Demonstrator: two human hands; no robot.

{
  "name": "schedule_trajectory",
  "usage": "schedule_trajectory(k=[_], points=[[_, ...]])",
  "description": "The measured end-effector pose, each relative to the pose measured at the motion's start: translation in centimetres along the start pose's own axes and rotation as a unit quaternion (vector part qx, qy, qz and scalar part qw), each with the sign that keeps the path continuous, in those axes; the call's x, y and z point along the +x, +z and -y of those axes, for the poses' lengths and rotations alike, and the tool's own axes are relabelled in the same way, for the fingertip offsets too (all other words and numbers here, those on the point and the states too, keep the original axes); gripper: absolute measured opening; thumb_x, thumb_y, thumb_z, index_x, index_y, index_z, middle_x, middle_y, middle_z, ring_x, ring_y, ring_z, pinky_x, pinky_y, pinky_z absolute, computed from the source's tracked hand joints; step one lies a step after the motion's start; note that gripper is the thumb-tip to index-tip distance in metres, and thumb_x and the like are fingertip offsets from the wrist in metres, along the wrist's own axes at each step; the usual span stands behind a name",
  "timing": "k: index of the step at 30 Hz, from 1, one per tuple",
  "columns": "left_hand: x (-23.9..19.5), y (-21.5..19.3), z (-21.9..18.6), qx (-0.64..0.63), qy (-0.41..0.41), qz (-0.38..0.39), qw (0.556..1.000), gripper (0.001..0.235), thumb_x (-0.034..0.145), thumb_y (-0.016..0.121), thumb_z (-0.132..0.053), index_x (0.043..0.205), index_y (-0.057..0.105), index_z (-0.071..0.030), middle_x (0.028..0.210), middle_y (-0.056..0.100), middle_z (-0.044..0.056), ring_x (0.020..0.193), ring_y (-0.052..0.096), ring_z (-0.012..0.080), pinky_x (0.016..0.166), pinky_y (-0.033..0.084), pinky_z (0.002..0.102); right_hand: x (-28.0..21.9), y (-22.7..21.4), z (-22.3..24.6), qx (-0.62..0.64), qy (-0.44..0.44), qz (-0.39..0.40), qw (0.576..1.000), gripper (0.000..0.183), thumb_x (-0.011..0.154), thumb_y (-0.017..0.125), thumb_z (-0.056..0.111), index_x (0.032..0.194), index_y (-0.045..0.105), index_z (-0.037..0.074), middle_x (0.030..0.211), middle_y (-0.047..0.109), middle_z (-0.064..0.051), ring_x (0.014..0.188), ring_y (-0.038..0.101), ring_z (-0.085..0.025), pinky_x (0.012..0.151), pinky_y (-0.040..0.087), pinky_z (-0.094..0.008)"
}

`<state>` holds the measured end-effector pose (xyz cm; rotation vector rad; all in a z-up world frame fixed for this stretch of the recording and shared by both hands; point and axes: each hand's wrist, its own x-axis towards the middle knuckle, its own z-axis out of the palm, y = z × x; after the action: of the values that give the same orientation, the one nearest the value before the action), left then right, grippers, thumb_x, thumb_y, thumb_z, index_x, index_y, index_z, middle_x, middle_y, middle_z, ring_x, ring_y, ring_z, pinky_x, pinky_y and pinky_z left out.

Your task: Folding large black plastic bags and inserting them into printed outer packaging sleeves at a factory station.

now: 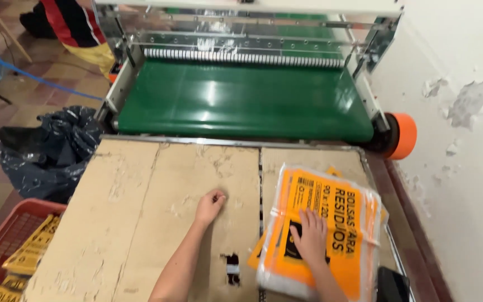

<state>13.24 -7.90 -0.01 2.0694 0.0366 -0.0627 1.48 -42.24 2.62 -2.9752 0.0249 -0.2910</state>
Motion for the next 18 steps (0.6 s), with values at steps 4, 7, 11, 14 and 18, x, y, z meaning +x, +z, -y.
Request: schedule_trajectory(k=[4, 7, 11, 14, 18], points=[[7.0, 0.8, 1.1, -0.076, -0.036, -0.055, 0.995, 0.013, 0.085, 0.063, -0.028, 0.089, 0.068, -0.017, 0.078, 0.063, -0.004, 0.074, 0.057, 0.0122, 0.077, 0.046, 0.028, 0.6, 0.9, -0.7, -0.001, 0.009, 0.005, 1.000, 0.064, 0.096, 0.041, 0.055, 0.148, 0.042, 0.018, 0.154, 0.042, -0.004, 0.146, 0.032, -0.025, 0.123, 0.015, -0.049], [9.6, 0.2, -1.4, -0.289, -0.098, -0.106, 0.946, 0.013, 0.091, 0.066, -0.024, 0.089, 0.065, -0.011, 0.078, 0.063, 0.003, 0.069, 0.064, 0.0144, 0.063, 0.052, 0.027, 0.9, 2.2, -1.6, -0.012, -0.003, -0.012, 1.000, 0.062, 0.094, 0.048, 0.056, 0.144, 0.050, 0.019, 0.150, 0.048, 0.000, 0.143, 0.038, -0.022, 0.120, 0.024, -0.045], [12.0, -2.0, -4.9, -0.449, -0.192, -0.085, 0.869, 0.019, 0.097, 0.064, -0.032, 0.097, 0.055, -0.015, 0.081, 0.068, 0.006, 0.061, 0.056, 0.0116, 0.054, 0.041, 0.022, 1.1, 4.0, -2.2, -0.031, 0.008, -0.014, 0.999, 0.062, 0.090, 0.052, 0.057, 0.141, 0.052, 0.023, 0.148, 0.051, 0.002, 0.142, 0.040, -0.021, 0.120, 0.025, -0.045], [14.5, -2.4, -4.6, -0.505, -0.188, -0.067, 0.840, 0.049, 0.093, 0.056, -0.046, 0.128, 0.042, -0.014, 0.119, 0.049, 0.010, 0.103, 0.047, 0.0218, 0.083, 0.040, 0.034, 0.7, 4.3, -2.3, -0.038, 0.005, -0.036, 0.999, 0.063, 0.087, 0.056, 0.056, 0.140, 0.053, 0.023, 0.147, 0.052, 0.001, 0.141, 0.042, -0.021, 0.120, 0.026, -0.046], [18.3, -2.0, -1.2, -0.633, -0.153, -0.088, 0.754, 0.108, 0.069, 0.053, -0.076, 0.158, 0.023, -0.024, 0.167, 0.020, 0.006, 0.148, 0.034, 0.0258, 0.118, 0.033, 0.045, 0.6, 3.8, -2.0, -0.015, 0.030, -0.015, 0.999, 0.062, 0.087, 0.055, 0.054, 0.141, 0.052, 0.023, 0.148, 0.051, 0.002, 0.142, 0.040, -0.021, 0.121, 0.023, -0.046]])
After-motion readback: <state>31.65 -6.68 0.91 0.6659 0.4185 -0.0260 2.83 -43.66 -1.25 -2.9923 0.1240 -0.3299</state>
